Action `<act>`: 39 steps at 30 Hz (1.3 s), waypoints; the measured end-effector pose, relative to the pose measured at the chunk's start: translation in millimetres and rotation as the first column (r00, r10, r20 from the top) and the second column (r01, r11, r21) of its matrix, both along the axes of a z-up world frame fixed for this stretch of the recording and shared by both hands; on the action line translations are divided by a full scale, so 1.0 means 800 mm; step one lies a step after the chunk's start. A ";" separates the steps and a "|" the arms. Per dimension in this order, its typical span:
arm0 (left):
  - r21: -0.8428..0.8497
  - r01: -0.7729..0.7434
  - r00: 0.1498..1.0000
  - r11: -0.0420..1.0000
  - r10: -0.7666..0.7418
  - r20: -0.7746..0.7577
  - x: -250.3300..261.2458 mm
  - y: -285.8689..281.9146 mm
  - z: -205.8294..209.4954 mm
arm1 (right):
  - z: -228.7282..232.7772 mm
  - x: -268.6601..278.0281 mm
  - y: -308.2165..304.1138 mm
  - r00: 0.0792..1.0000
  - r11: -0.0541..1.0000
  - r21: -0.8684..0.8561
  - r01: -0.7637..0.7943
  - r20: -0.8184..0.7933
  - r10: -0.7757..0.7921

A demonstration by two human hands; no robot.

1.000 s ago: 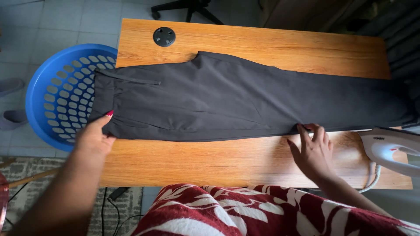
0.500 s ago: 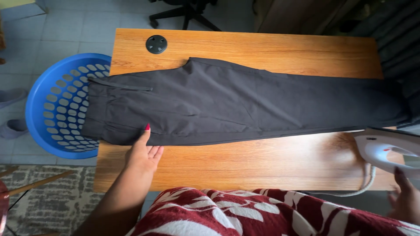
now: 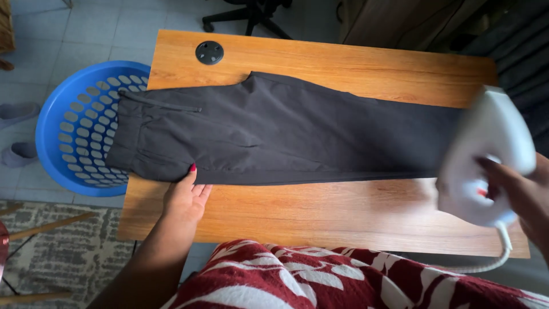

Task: Ironing a pair of black trousers on a wooden table.

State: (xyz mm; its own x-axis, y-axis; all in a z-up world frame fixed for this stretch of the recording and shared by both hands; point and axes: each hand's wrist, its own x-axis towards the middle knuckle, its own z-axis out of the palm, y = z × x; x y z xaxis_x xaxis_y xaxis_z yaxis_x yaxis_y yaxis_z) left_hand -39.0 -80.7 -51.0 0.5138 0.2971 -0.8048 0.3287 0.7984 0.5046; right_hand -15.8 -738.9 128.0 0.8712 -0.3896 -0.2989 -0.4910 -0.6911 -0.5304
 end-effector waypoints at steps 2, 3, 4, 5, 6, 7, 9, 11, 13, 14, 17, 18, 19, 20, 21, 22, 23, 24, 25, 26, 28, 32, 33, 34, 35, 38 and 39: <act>-0.007 0.017 0.999 1.000 -0.017 0.028 0.000 0.001 0.003 | 0.039 0.025 0.135 0.994 0.994 -0.015 -0.108 -0.032 0.107; -0.010 0.016 0.999 1.000 -0.015 0.031 0.001 0.002 0.001 | 0.048 0.045 0.177 0.994 0.994 -0.018 -0.109 -0.030 0.108; -0.013 0.036 0.998 0.999 -0.035 0.052 0.003 0.003 -0.001 | 0.055 0.065 0.220 0.951 0.948 -0.119 -0.296 -0.124 0.282; -0.015 0.050 0.997 0.999 -0.049 0.065 -0.002 0.005 -0.002 | 0.063 0.083 0.263 0.867 0.855 -0.193 -0.482 -0.243 0.434; -0.017 0.044 0.997 0.999 -0.043 0.061 0.002 0.005 -0.009 | 0.055 0.095 0.291 0.864 0.851 -0.192 -0.488 -0.248 0.439; -0.036 0.077 0.996 0.996 -0.076 0.039 0.003 0.009 -0.014 | 0.045 0.107 0.321 0.753 0.735 -0.222 -0.641 -0.369 0.545; -0.054 0.089 0.996 0.995 -0.088 0.013 0.004 0.013 -0.013 | 0.027 0.125 0.365 0.601 0.577 -0.221 -0.787 -0.487 0.634; -0.024 0.135 0.990 0.991 -0.135 -0.027 0.005 0.015 -0.006 | 0.004 0.138 0.394 0.507 0.499 -0.175 -0.849 -0.539 0.673; -0.033 0.128 0.992 0.991 -0.129 -0.011 0.001 0.017 -0.009 | -0.010 0.153 0.406 0.506 0.513 -0.166 -0.842 -0.574 0.644; -0.041 0.145 0.989 0.989 -0.145 0.012 -0.001 0.015 -0.009 | -0.016 0.160 0.410 0.521 0.546 -0.166 -0.821 -0.606 0.601; -0.034 0.124 0.991 0.992 -0.125 -0.051 -0.003 0.014 -0.011 | -0.035 0.182 0.392 0.583 0.599 -0.206 -0.774 -0.601 0.546; -0.038 0.114 0.992 0.993 -0.116 -0.050 -0.003 0.012 -0.006 | -0.044 0.182 0.383 0.578 0.591 -0.208 -0.780 -0.603 0.550; -0.031 0.110 0.993 0.993 -0.111 -0.037 -0.004 0.011 0.000 | -0.053 0.181 0.374 0.504 0.485 -0.199 -0.852 -0.566 0.653; -0.023 0.106 0.994 0.994 -0.107 -0.024 -0.005 0.010 0.005 | -0.062 0.180 0.365 0.415 0.370 -0.194 -0.909 -0.526 0.742; -0.025 0.101 0.995 0.995 -0.101 -0.025 -0.005 0.012 0.006 | -0.064 0.173 0.366 0.410 0.364 -0.193 -0.911 -0.527 0.744; -0.018 0.114 0.993 0.993 -0.115 -0.026 -0.005 0.014 0.006 | -0.067 0.167 0.366 0.316 0.253 -0.192 -0.948 -0.494 0.810; -0.014 0.129 0.991 0.992 -0.129 -0.030 -0.005 0.014 0.008 | -0.067 0.160 0.364 0.214 0.138 -0.193 -0.971 -0.462 0.861; -0.018 0.124 0.992 0.992 -0.124 -0.032 -0.011 0.013 0.004 | -0.056 0.162 0.375 0.208 0.133 -0.190 -0.973 -0.466 0.860; -0.004 0.127 0.991 0.992 -0.127 -0.039 -0.009 0.014 -0.003 | -0.047 0.165 0.384 0.331 0.270 -0.193 -0.943 -0.517 0.789; 0.010 0.130 0.991 0.991 -0.129 -0.045 -0.008 0.015 -0.009 | -0.038 0.169 0.394 0.441 0.400 -0.203 -0.894 -0.565 0.698; 0.006 0.111 0.993 0.994 -0.111 -0.031 -0.009 0.009 0.013 | -0.029 0.181 0.398 0.522 0.511 -0.210 -0.834 -0.602 0.604; -0.009 0.105 0.993 0.994 -0.106 -0.055 -0.008 0.010 0.013 | -0.039 0.172 0.379 0.427 0.399 -0.192 -0.896 -0.620 0.659; -0.012 0.102 0.993 0.995 -0.103 -0.061 -0.010 0.011 0.016 | -0.035 0.166 0.377 0.421 0.396 -0.188 -0.899 -0.623 0.659; -0.012 0.101 0.994 0.995 -0.102 -0.038 -0.012 0.011 0.018 | -0.031 0.159 0.374 0.362 0.344 -0.159 -0.925 -0.642 0.676; -0.010 0.108 0.994 0.994 -0.108 -0.012 -0.010 0.011 0.021 | -0.027 0.152 0.370 0.308 0.297 -0.132 -0.946 -0.658 0.688; -0.001 0.104 0.994 0.995 -0.104 -0.029 -0.012 0.008 0.023 | -0.038 0.168 0.327 0.400 0.434 -0.148 -0.889 -0.713 0.576; 0.000 0.107 0.994 0.994 -0.107 -0.032 -0.013 0.008 0.026 | -0.041 0.165 0.311 0.400 0.437 -0.145 -0.888 -0.713 0.576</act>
State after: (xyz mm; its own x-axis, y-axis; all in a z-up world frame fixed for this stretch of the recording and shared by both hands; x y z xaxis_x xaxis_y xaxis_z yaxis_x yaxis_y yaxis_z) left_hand -49.0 -74.6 -30.3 0.5171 0.2431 -0.8207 0.4279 0.7570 0.4939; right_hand 116.5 -490.1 95.0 0.6259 0.1250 -0.7698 0.2962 -0.9512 0.0863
